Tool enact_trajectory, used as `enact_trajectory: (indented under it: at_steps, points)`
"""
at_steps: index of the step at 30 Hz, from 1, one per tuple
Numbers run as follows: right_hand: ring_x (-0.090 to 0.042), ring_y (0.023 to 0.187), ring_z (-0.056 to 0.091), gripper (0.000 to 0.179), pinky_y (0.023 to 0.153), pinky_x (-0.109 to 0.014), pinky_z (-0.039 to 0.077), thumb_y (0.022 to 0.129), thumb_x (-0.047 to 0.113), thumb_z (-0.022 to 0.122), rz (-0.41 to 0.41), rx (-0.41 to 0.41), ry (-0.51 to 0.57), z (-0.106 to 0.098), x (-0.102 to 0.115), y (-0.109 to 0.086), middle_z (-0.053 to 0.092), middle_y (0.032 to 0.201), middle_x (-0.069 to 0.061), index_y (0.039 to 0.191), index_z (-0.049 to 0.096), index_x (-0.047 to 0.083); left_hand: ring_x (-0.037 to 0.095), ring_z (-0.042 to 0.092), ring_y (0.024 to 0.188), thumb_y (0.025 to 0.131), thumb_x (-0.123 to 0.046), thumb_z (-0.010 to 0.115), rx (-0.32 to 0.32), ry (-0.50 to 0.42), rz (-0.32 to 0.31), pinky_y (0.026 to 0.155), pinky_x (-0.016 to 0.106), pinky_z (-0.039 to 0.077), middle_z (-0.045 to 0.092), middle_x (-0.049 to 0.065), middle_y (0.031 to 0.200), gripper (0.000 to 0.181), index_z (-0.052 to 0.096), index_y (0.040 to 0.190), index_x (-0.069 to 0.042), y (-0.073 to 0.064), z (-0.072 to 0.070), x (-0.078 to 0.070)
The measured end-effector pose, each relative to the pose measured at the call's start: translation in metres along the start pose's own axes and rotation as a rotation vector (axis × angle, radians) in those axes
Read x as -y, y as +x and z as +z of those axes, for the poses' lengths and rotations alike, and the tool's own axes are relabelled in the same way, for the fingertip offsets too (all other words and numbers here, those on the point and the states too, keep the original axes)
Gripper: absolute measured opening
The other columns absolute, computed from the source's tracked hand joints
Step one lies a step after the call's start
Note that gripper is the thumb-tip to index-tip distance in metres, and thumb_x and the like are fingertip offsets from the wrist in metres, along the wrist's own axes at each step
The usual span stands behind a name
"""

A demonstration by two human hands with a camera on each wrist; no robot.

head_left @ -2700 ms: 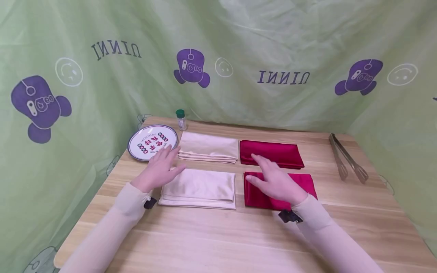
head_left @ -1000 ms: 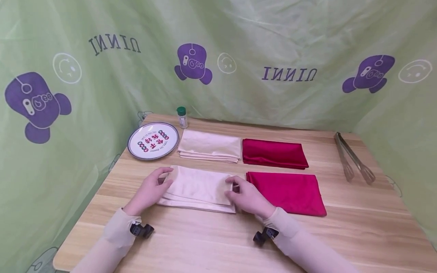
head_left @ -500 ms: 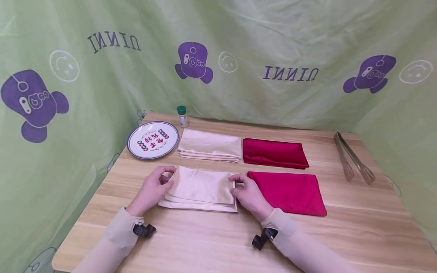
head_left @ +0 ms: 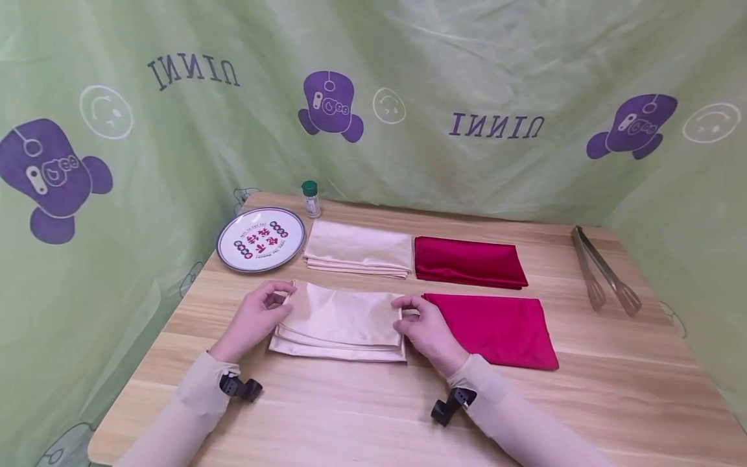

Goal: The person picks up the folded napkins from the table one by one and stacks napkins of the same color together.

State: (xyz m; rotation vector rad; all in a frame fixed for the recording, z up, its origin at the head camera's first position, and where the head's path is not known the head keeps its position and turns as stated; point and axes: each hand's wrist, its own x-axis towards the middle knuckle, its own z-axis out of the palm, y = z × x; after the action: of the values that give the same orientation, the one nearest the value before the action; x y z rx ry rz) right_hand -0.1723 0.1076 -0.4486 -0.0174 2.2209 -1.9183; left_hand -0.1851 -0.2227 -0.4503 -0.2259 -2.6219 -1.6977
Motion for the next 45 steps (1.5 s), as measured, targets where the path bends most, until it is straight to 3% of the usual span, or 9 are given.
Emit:
enact_trajectory:
  at_steps: [3,6,17,21,28,33,38,41,45]
  points:
    - [-0.015,0.064,0.054,0.033,0.055,-0.025,0.044,0.080,-0.008,0.065,-0.001,-0.008,-0.001,-0.002,0.003,0.003,0.059,0.071,-0.007,0.112,0.062,0.002,0.030,0.058,0.105,0.086,0.003,0.066,-0.001,-0.010,-0.008,0.081,0.021,0.052,0.056,0.019,0.132,0.032,0.062,0.118,0.000,0.005,-0.003,-0.003]
    - [-0.015,0.065,0.055,0.033,0.054,-0.025,0.043,0.080,-0.006,0.066,-0.013,-0.022,-0.029,-0.006,0.009,0.008,0.059,0.071,-0.007,0.112,0.063,0.003,0.030,0.057,0.107,0.085,0.003,0.066,-0.007,-0.017,-0.004,0.081,0.022,0.053,0.057,0.017,0.129,0.033,0.062,0.118,-0.001,0.011,-0.005,-0.008]
    - [-0.020,0.084,0.056,0.036,0.065,-0.021,0.048,0.083,-0.007,0.067,-0.121,-0.086,-0.041,-0.025,0.047,0.048,0.060,0.111,-0.015,0.118,0.062,0.000,0.028,0.055,0.110,0.085,0.002,0.065,-0.048,-0.024,-0.001,0.088,0.028,0.051,0.054,0.012,0.128,0.035,0.061,0.119,-0.003,0.057,-0.012,-0.029]
    - [-0.021,0.086,0.055,0.036,0.065,-0.021,0.048,0.083,-0.007,0.066,-0.158,-0.119,-0.081,-0.029,0.060,0.068,0.060,0.112,-0.015,0.118,0.063,0.000,0.028,0.055,0.110,0.085,0.000,0.063,-0.083,0.002,0.003,0.089,0.037,0.050,0.053,0.011,0.129,0.035,0.062,0.119,-0.004,0.080,-0.011,-0.038]
    - [-0.021,0.077,0.056,0.038,0.059,-0.026,0.050,0.082,-0.004,0.060,-0.105,-0.171,-0.134,-0.032,0.064,0.102,0.058,0.097,-0.014,0.119,0.064,0.005,0.030,0.056,0.111,0.083,0.003,0.058,-0.133,0.067,0.051,0.090,0.042,0.048,0.053,0.014,0.126,0.035,0.065,0.117,-0.002,0.120,-0.004,-0.040]
    - [-0.018,0.067,0.058,0.039,0.058,-0.027,0.050,0.082,-0.004,0.057,-0.084,-0.190,-0.144,-0.035,0.062,0.125,0.060,0.101,-0.014,0.120,0.063,0.005,0.033,0.054,0.116,0.083,0.004,0.059,-0.142,0.108,0.044,0.099,0.045,0.044,0.051,0.015,0.130,0.036,0.066,0.118,-0.003,0.142,0.002,-0.038]
    - [-0.018,0.050,0.054,0.044,0.048,-0.031,0.049,0.080,-0.008,0.053,-0.056,-0.192,-0.136,-0.037,0.056,0.143,0.057,0.110,-0.014,0.120,0.061,0.007,0.034,0.052,0.118,0.081,0.007,0.060,-0.142,0.116,0.010,0.099,0.045,0.044,0.048,0.016,0.130,0.038,0.066,0.118,-0.003,0.158,0.008,-0.033]
    - [-0.019,0.057,0.057,0.046,0.053,-0.030,0.050,0.080,-0.007,0.053,-0.045,-0.163,-0.177,-0.037,0.051,0.150,0.056,0.118,-0.013,0.123,0.060,0.006,0.034,0.053,0.117,0.081,0.009,0.059,-0.145,0.108,-0.003,0.096,0.043,0.047,0.047,0.016,0.129,0.038,0.065,0.117,-0.002,0.165,0.011,-0.028]
    - [-0.023,0.090,0.060,0.041,0.080,-0.032,0.050,0.085,0.002,0.057,-0.045,-0.109,-0.293,-0.041,0.043,0.152,0.057,0.125,-0.013,0.126,0.059,0.003,0.033,0.055,0.116,0.082,0.007,0.058,-0.146,0.107,-0.018,0.095,0.044,0.047,0.048,0.017,0.127,0.036,0.063,0.117,0.001,0.166,0.012,-0.022]
